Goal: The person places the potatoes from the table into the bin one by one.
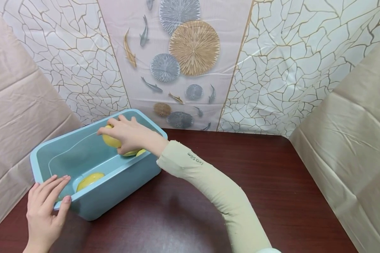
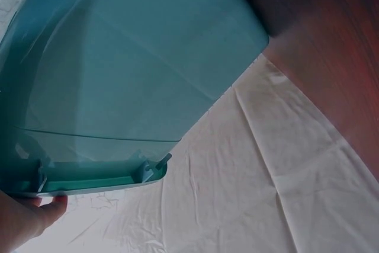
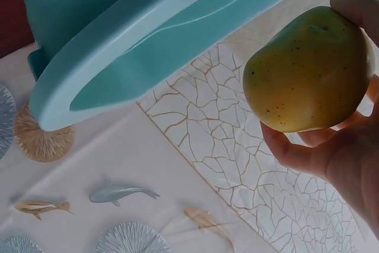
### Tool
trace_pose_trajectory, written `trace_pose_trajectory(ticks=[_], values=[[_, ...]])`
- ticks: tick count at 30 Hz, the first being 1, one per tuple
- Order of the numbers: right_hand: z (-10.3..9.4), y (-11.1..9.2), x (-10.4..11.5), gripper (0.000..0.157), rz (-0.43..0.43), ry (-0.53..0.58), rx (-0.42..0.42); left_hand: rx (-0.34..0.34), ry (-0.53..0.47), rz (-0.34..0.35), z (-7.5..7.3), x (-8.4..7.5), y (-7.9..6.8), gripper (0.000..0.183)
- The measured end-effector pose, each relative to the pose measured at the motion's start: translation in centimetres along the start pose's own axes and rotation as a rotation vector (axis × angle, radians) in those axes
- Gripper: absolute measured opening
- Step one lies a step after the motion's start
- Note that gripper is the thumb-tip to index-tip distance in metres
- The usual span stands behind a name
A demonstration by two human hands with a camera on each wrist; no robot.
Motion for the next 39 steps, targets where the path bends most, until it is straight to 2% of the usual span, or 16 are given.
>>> trace_pose_trajectory(ticks=[12,25,39], values=[[0.1,1.1,0.7,0.058,-0.020,0.001,0.019,0.011,0.008,-0.012,0.0,0.0,0.0,0.047],[0.7,2.1,0.9,0.061,-0.015,-0.028,0.048,-0.012,-0.012,0.000,-0.1,0.0,-0.1,0.048],[1.5,3.3,0.9,0.062,0.000,-0.023,0.090,0.005,0.000,-0.011,0.0,0.1,-0.2,0.047]])
Point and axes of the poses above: each hand's wrist, its own y-axis towards the middle knuckle, its own z-axis out of the palm, x = y × z, the point moved 9 cm from there along y, towards the middle knuckle, and after that the axes turned 13 degrees about -z, right-handed, at the moved point
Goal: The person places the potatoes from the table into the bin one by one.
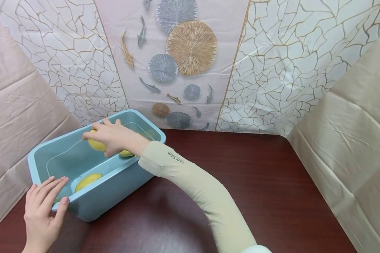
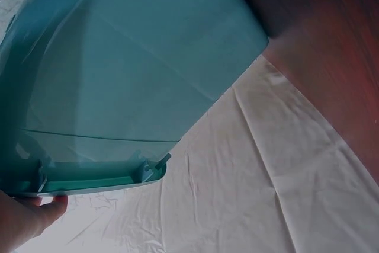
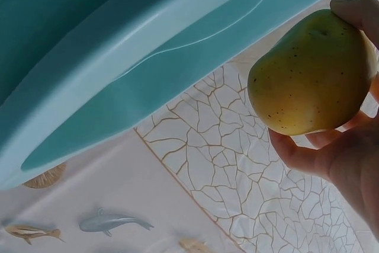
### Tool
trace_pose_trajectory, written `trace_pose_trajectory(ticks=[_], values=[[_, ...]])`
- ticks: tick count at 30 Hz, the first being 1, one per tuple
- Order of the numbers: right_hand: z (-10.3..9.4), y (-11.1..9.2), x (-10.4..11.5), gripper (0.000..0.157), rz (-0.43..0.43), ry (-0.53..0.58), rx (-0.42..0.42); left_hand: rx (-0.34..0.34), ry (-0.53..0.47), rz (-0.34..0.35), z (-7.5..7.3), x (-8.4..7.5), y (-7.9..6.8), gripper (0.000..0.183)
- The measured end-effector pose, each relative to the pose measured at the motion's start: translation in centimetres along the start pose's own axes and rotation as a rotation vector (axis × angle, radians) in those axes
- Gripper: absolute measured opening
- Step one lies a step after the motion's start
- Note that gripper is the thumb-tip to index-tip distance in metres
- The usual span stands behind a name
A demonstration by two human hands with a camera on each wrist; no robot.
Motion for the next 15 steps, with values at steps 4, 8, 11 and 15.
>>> trace_pose_trajectory(ticks=[4,8,11,15], values=[[0.1,0.3,0.2,0.064,0.002,-0.011,0.011,-0.002,0.002,0.002,0.0,-0.1,0.0,0.047],[0.4,0.7,0.4,0.064,0.010,-0.010,0.027,0.002,0.001,-0.001,0.0,0.0,0.1,0.047],[0.7,0.9,0.5,0.065,0.010,-0.011,0.036,0.000,-0.003,0.001,0.0,0.0,0.0,0.047],[1.2,1.2,0.6,0.065,0.010,-0.020,0.047,-0.004,-0.008,0.007,0.0,0.0,0.0,0.047]])
Point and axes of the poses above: each hand's wrist, its own y-axis towards the middle knuckle, its own z-axis out of the palm, x = y × z, the point moved 9 cm from there along y, towards the middle knuckle, and after that the axes turned 13 degrees about -z, right-handed, at the moved point
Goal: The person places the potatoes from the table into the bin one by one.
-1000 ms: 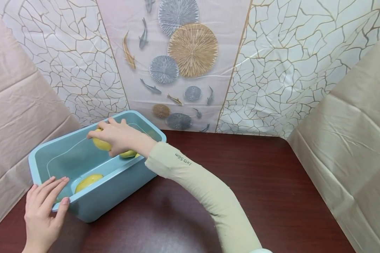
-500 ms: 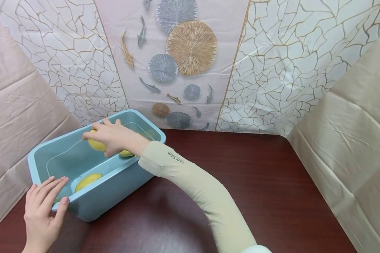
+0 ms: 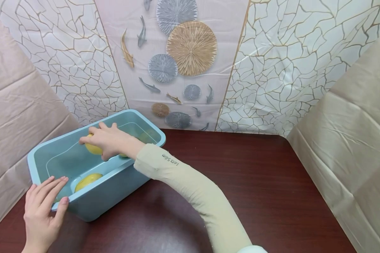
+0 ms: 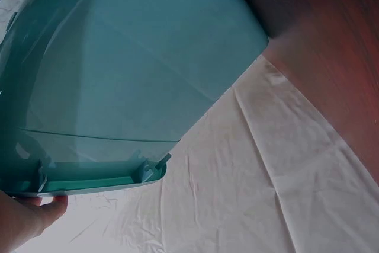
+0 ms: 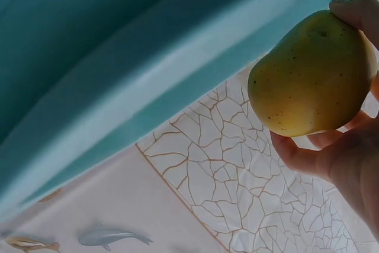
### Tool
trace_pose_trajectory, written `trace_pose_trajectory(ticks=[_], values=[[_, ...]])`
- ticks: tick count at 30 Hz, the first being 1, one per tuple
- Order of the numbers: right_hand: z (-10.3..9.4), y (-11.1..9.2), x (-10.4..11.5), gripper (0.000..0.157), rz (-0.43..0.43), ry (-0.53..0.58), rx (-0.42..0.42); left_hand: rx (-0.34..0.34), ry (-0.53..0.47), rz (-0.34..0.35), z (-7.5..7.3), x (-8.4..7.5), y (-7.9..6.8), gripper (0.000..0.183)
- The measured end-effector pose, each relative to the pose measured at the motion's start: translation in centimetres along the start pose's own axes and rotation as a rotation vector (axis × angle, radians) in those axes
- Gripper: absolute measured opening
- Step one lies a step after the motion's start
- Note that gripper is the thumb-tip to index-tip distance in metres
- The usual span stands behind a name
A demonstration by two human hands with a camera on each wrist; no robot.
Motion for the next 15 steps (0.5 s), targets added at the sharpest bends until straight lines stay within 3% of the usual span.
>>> trace_pose_trajectory(ticks=[15], values=[[2.0,1.4,0.2,0.066,0.019,0.015,0.063,-0.002,0.006,-0.004,-0.1,0.1,0.0,0.047]])
Point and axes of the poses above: each hand's wrist, its own y-axis towards the middle knuckle, its own z-axis out of the palm, x = y × z, the point moved 9 cm from there along y, towards the middle knuckle, and after that the axes turned 13 degrees about -z, right-handed, at the moved point
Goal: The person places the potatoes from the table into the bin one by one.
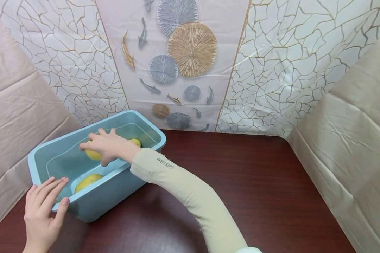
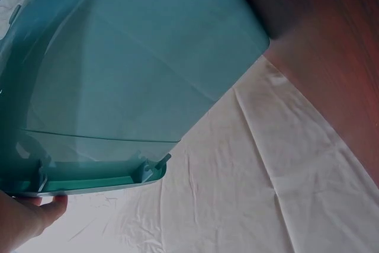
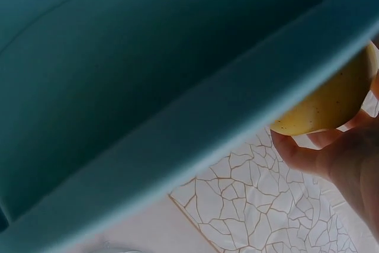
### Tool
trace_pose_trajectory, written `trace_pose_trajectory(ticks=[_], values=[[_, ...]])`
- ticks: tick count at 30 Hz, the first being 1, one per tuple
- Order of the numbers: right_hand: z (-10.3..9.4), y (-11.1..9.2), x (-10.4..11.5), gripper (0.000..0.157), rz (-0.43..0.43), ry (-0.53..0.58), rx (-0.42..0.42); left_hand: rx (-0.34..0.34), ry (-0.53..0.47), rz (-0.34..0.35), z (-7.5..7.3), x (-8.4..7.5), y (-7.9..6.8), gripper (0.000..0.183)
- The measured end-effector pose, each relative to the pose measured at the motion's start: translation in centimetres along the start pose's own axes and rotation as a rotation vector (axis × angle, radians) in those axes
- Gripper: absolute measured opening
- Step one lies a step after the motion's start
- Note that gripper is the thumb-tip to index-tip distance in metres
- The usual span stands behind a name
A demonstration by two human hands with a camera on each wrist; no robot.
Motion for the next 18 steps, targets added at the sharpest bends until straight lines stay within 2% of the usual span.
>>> trace_pose_trajectory(ticks=[18], values=[[1.4,0.6,0.0,0.067,0.006,-0.004,0.058,0.009,0.004,-0.006,0.1,0.1,0.0,0.047]])
Point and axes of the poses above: each hand's wrist, its own y-axis towards the middle knuckle, its own z-axis out of the palm, x = y × z, the point moved 9 cm from there along y, towards the middle knuckle, and after that the axes turned 13 degrees about -z, right-handed, at the moved point
